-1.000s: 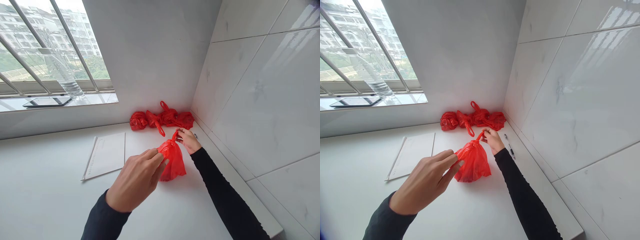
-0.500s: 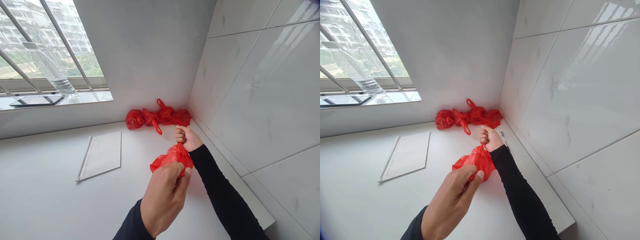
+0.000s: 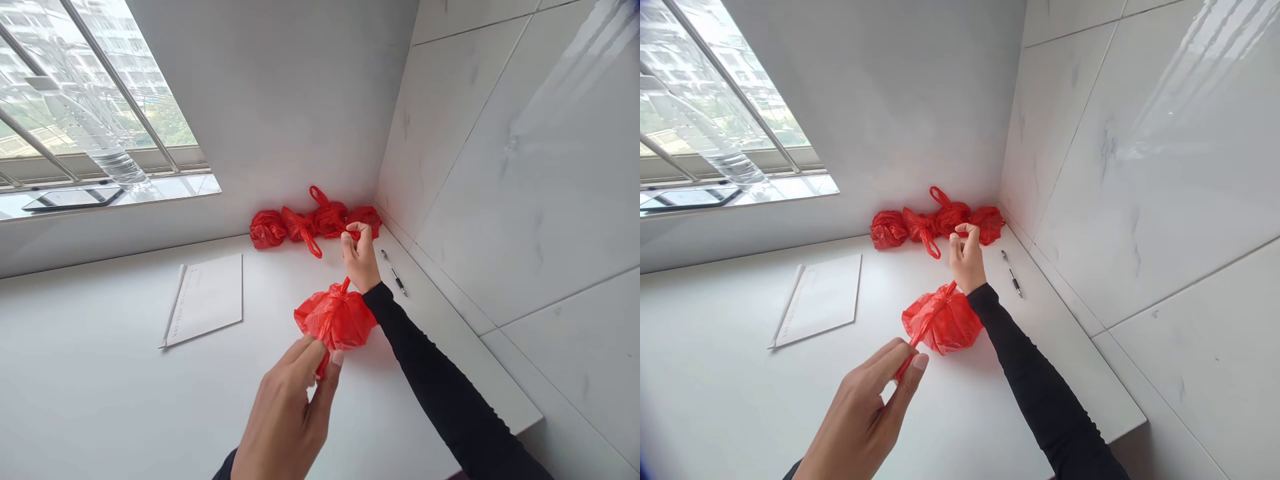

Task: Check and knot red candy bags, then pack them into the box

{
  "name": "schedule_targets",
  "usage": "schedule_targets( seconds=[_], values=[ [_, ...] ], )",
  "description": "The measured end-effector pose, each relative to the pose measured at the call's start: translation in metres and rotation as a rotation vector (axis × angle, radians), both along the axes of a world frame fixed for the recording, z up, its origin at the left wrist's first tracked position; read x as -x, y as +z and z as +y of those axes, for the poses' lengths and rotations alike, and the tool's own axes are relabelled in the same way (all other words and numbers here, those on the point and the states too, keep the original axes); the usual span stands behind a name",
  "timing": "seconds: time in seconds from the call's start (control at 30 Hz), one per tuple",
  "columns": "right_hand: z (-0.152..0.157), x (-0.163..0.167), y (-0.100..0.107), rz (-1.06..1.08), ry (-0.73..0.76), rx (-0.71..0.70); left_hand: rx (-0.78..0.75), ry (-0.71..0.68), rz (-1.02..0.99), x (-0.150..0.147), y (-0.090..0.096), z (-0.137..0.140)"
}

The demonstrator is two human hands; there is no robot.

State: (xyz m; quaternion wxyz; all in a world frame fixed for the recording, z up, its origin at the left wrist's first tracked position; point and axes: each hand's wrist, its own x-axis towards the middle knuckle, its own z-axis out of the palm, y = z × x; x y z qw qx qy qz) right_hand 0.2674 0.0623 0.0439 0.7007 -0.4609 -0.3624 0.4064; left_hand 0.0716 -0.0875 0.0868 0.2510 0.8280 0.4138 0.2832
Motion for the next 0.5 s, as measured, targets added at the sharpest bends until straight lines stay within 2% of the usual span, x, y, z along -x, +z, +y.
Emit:
schedule_targets(
  seconds=[0.1, 0.2, 0.37, 0.5],
  values=[
    [-0.005, -0.006, 0.005, -0.113, -0.007, -0.072, -0.061, 0.114, -0.085, -0.001, -0.007, 0.012],
    [-0.007, -0.013, 0.007, -0.162, -0.003, -0.093, -0.088, 0.194, -0.094, -0.005, -0.024, 0.027],
    [-0.009, -0.017, 0.009, -0.242, -0.001, -0.117, -0.051, 0.128, -0.057, -0.019, -0.053, 0.05],
    [-0.015, -0.014, 0.012, -0.351, -0.003, -0.162, -0.064, 0.176, -0.09, -0.027, -0.061, 0.058]
  ],
)
